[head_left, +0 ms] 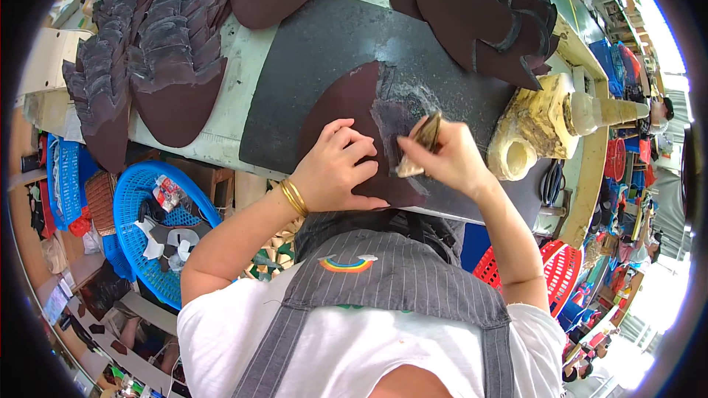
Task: The person brushes glue onto leather shoe pieces one by one using a brush, retrieves another stack of shoe pieces from a basket to place on the table, and applies glue onto the new pieces.
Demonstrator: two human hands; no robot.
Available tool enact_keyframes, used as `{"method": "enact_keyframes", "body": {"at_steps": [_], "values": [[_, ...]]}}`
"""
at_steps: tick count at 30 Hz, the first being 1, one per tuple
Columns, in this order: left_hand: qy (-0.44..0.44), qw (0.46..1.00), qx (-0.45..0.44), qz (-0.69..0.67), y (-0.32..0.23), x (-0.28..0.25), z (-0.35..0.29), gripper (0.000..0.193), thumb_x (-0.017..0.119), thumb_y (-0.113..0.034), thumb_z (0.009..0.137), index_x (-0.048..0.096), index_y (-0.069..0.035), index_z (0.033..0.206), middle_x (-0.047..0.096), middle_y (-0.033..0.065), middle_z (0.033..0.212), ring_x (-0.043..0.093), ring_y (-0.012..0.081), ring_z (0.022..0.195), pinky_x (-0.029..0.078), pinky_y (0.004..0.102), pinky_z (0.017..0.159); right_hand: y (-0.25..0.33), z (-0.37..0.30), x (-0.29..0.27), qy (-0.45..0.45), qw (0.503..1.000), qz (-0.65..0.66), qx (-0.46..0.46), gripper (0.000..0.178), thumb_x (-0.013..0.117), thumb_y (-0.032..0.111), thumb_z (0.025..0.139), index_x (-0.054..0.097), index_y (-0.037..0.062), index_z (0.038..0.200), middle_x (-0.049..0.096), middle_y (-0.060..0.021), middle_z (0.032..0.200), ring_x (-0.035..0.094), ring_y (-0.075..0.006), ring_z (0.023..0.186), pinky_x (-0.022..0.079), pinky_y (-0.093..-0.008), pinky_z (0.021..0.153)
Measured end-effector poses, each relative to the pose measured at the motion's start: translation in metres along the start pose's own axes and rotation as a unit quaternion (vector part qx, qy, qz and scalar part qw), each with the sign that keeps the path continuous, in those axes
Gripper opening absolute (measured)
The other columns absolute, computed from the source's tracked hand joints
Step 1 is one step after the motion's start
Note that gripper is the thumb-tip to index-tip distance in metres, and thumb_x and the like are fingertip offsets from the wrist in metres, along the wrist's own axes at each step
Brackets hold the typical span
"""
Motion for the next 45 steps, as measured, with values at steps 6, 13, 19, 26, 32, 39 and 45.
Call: {"method": "enact_keyframes", "body": {"at_steps": [6,13,19,26,32,39,45], "values": [[-0.008,1.0,0.003,0.015,0.0,-0.002,-0.001,0.047,0.086,-0.042,0.059,0.064,-0.008,0.083,0.058,0.006,0.102,0.054,0.0286,0.111,0.039,0.0549,0.101,0.008,-0.037,0.006,0.033,0.996,-0.062,-0.047,0.014,0.072,0.014,0.084,0.064,0.0034,0.084,0.06,-0.0058,0.059,0.059,-0.0105,0.053,0.047,-0.0253,0.053],[0.003,0.999,-0.013,0.031,0.0,-0.003,0.002,0.044,0.078,-0.049,0.066,0.059,-0.012,0.082,0.054,0.0056,0.1,0.048,0.0325,0.119,0.032,0.0557,0.103,0.031,0.02,-0.045,-0.157,0.968,0.176,-0.086,0.008,0.067,0.006,0.09,0.062,-0.0004,0.09,0.067,-0.0054,0.084,0.062,-0.008,0.075,0.051,-0.0239,0.067],[0.022,0.999,-0.037,0.014,-0.005,-0.005,0.0,0.044,0.077,-0.049,0.067,0.06,-0.011,0.082,0.056,0.0067,0.102,0.051,0.0322,0.119,0.033,0.056,0.103,0.024,0.06,0.003,-0.035,0.977,0.077,-0.197,0.011,0.071,0.006,0.082,0.062,0.0012,0.086,0.066,-0.0108,0.08,0.067,-0.0173,0.074,0.053,-0.0301,0.066],[0.081,0.995,-0.052,0.027,-0.007,-0.01,0.003,0.04,0.081,-0.035,0.063,0.059,-0.009,0.085,0.058,0.0071,0.108,0.048,0.0338,0.127,0.03,0.0585,0.107,0.045,0.089,-0.025,-0.152,0.962,-0.04,-0.222,0.007,0.067,0.001,0.084,0.06,-0.0008,0.085,0.066,-0.0077,0.08,0.066,-0.0165,0.075,0.052,-0.0286,0.065],[0.06,0.983,-0.142,-0.101,0.017,-0.025,0.016,0.029,0.069,-0.013,0.076,0.059,-0.003,0.102,0.061,0.0099,0.105,0.059,0.03,0.114,0.038,0.0473,0.105,0.064,-0.063,-0.017,0.013,0.976,-0.063,-0.208,0.014,0.07,0.006,0.076,0.059,0.0024,0.084,0.064,-0.0087,0.075,0.064,-0.0264,0.06,0.052,-0.0329,0.058],[-0.254,0.887,-0.284,-0.262,0.05,-0.13,0.013,0.031,0.054,-0.014,0.094,0.054,0.005,0.119,0.065,0.0165,0.101,0.061,0.0187,0.089,0.048,0.0348,0.081,0.033,-0.071,0.04,0.003,0.97,-0.2,-0.136,0.019,0.069,0.02,0.076,0.059,0.0045,0.081,0.063,-0.0129,0.072,0.064,-0.0333,0.062,0.051,-0.0425,0.056],[-0.215,0.916,-0.238,0.242,0.1,-0.174,0.057,0.035,0.057,-0.019,0.094,0.053,0.004,0.12,0.058,0.0243,0.122,0.056,0.0447,0.11,0.046,0.0443,0.094,0.037,-0.122,-0.068,-0.265,0.959,-0.051,-0.09,0.009,0.07,0.005,0.081,0.061,0.0029,0.082,0.063,-0.007,0.07,0.062,-0.018,0.058,0.05,-0.0304,0.057]]}}
Point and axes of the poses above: each hand's wrist, its own z-axis towards the middle knuckle, its own x-axis out of the palm, y = z × x, the point moved 7 cm from there along z, towards the middle knuckle
